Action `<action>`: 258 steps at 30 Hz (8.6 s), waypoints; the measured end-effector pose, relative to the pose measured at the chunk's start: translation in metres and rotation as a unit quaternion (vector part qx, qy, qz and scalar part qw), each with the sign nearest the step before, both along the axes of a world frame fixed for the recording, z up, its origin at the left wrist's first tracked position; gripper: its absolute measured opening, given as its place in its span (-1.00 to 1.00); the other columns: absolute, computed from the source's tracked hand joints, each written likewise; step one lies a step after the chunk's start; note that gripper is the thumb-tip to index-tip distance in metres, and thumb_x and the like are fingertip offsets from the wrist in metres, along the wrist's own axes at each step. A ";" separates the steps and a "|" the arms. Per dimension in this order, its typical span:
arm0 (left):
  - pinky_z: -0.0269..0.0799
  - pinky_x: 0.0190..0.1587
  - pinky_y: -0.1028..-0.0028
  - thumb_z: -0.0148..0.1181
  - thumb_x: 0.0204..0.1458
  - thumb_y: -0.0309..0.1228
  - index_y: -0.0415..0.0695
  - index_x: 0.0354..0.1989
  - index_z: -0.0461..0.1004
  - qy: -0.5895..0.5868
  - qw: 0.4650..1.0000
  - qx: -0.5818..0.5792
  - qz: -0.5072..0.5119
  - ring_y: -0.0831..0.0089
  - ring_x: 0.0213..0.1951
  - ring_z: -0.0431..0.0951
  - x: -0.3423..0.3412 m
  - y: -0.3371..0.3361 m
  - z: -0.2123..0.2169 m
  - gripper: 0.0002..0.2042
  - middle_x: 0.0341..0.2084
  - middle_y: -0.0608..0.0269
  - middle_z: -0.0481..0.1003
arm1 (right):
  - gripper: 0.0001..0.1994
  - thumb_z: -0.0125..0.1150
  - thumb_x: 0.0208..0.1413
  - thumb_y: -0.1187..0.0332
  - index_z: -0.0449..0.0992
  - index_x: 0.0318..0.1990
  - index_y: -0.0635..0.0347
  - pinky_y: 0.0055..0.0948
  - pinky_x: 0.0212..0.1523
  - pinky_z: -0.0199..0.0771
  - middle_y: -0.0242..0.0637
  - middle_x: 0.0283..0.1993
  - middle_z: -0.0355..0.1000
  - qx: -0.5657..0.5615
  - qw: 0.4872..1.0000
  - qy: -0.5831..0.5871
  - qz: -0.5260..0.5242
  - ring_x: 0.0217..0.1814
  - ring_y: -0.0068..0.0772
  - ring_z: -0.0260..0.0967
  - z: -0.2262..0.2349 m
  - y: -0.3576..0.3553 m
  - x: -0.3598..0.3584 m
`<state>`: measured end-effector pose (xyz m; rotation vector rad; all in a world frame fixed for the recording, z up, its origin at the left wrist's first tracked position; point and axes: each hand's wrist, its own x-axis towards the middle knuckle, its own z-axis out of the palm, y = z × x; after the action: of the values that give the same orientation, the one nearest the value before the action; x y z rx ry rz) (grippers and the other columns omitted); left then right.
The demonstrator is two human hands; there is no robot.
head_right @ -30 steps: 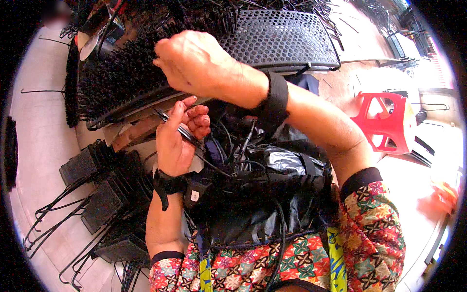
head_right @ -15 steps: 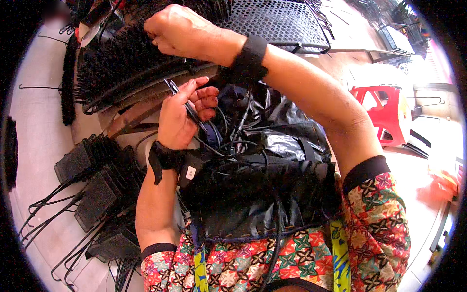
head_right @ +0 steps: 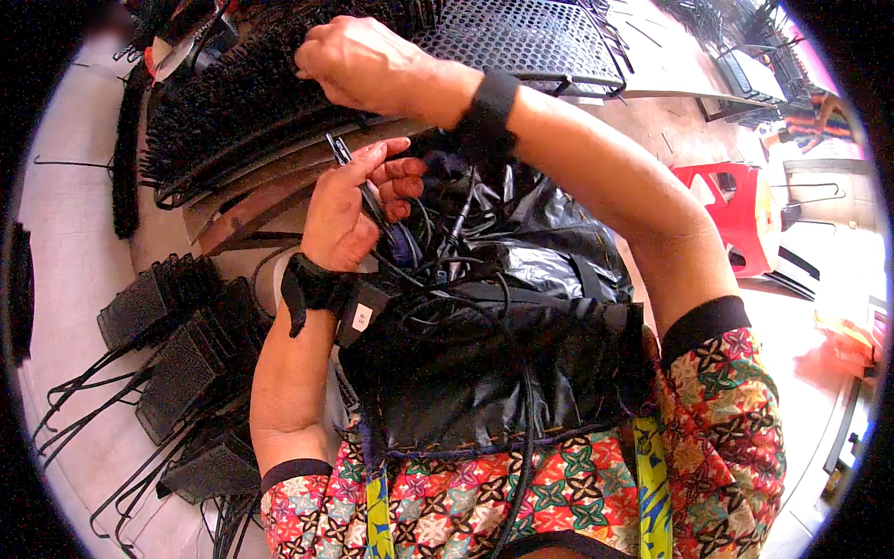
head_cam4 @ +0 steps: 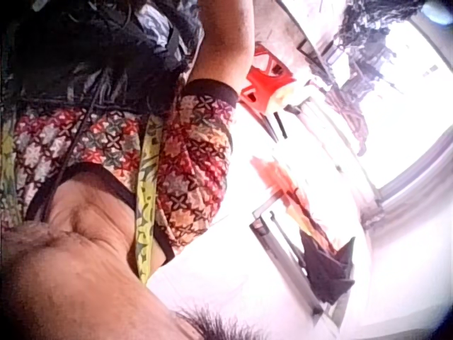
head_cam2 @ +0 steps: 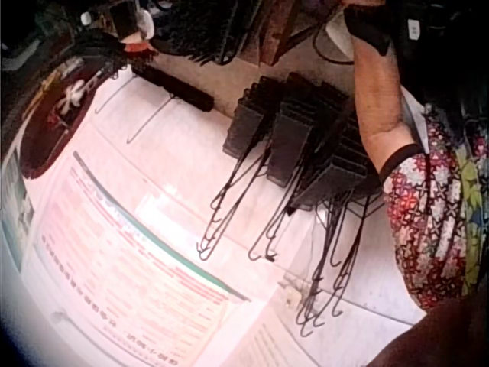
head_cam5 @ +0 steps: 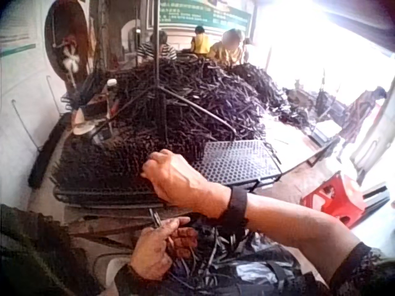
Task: The person inserts black plastic hanger hooks into a perforated black plastic board. They repeatedly pick up hooks from a pile and push them into the holes of the board, working continuously with both hands.
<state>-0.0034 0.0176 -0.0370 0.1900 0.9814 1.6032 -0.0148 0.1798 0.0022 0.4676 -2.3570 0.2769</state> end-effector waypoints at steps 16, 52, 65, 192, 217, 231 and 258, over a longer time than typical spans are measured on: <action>0.23 -0.79 0.63 -0.04 0.00 -0.42 -0.35 -0.29 0.37 -0.020 0.992 0.050 -0.115 0.42 -0.61 0.49 0.000 0.001 0.016 -0.78 -0.51 0.02 0.49 | -0.77 0.28 -0.13 0.32 0.47 -0.52 0.35 -0.63 -0.65 0.16 -0.45 -0.65 0.34 -0.598 0.717 -0.357 0.024 -0.61 -0.72 0.18 0.006 -0.033 0.075; 0.47 -0.44 0.45 0.01 0.08 -0.30 -0.24 -0.32 0.38 0.088 0.984 -0.026 0.154 0.42 -0.50 0.50 0.013 -0.001 0.016 -0.78 -0.48 0.13 0.48 | -0.89 0.22 -0.09 0.52 0.45 -0.40 0.38 -0.48 -0.55 0.49 -0.22 -0.49 0.43 -0.776 0.626 -0.029 -0.078 -0.59 -0.42 0.41 0.014 0.054 0.074; 0.45 -0.48 0.45 -0.03 0.10 -0.36 -0.28 -0.32 0.38 0.058 0.986 -0.043 0.152 0.39 -0.52 0.49 0.015 -0.010 0.021 -0.80 -0.48 0.10 0.48 | -0.89 0.23 -0.11 0.52 0.48 -0.37 0.30 -0.66 -0.49 0.43 -0.36 -0.51 0.44 -0.651 0.756 0.020 -0.062 -0.51 -0.63 0.39 0.003 0.045 0.061; 0.46 -0.39 0.45 -0.07 0.10 -0.38 -0.31 -0.10 0.29 0.081 0.993 -0.047 0.069 0.38 -0.43 0.50 0.022 -0.014 0.024 -0.73 -0.36 0.02 0.47 | -0.90 0.10 -0.26 0.51 0.33 -0.55 0.33 -0.23 -0.51 0.31 -0.06 -0.61 0.30 -0.057 0.985 -0.156 0.043 -0.47 0.01 0.33 0.056 0.046 0.034; 0.45 -0.37 0.45 -0.02 0.09 -0.36 -0.31 -0.10 0.31 0.078 0.993 -0.068 0.064 0.40 -0.43 0.49 0.020 -0.016 0.031 -0.71 -0.37 0.05 0.47 | -0.84 0.18 -0.16 0.46 0.39 -0.37 0.28 -0.24 -0.48 0.35 -0.09 -0.49 0.33 -0.161 0.980 -0.120 -0.005 -0.45 0.02 0.33 0.033 0.036 0.033; 0.47 -0.39 0.46 -0.04 0.09 -0.41 -0.30 -0.12 0.35 0.077 0.992 -0.068 0.073 0.37 -0.44 0.52 0.018 -0.016 0.035 -0.75 -0.38 0.02 0.48 | -0.63 0.23 -0.13 0.32 0.33 -0.15 0.22 -0.24 -0.54 0.34 -0.14 -0.57 0.34 -0.156 0.972 -0.131 -0.120 -0.53 -0.04 0.34 0.019 0.033 0.065; 0.40 -0.31 0.59 0.18 -0.05 -0.37 -0.31 -0.21 0.43 0.768 0.580 -0.085 -0.257 0.56 -0.36 0.48 -0.085 0.317 0.147 -0.72 -0.41 0.24 0.50 | -0.83 0.10 0.03 0.41 0.41 -0.23 0.28 -0.43 -0.55 0.37 -0.16 -0.55 0.42 -0.610 0.757 -0.184 -0.144 -0.55 -0.40 0.39 0.030 0.114 0.254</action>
<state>-0.0885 0.3346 0.1104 1.7708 2.0463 0.4191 0.2394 0.2942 0.0319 -0.6342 -1.9731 1.7087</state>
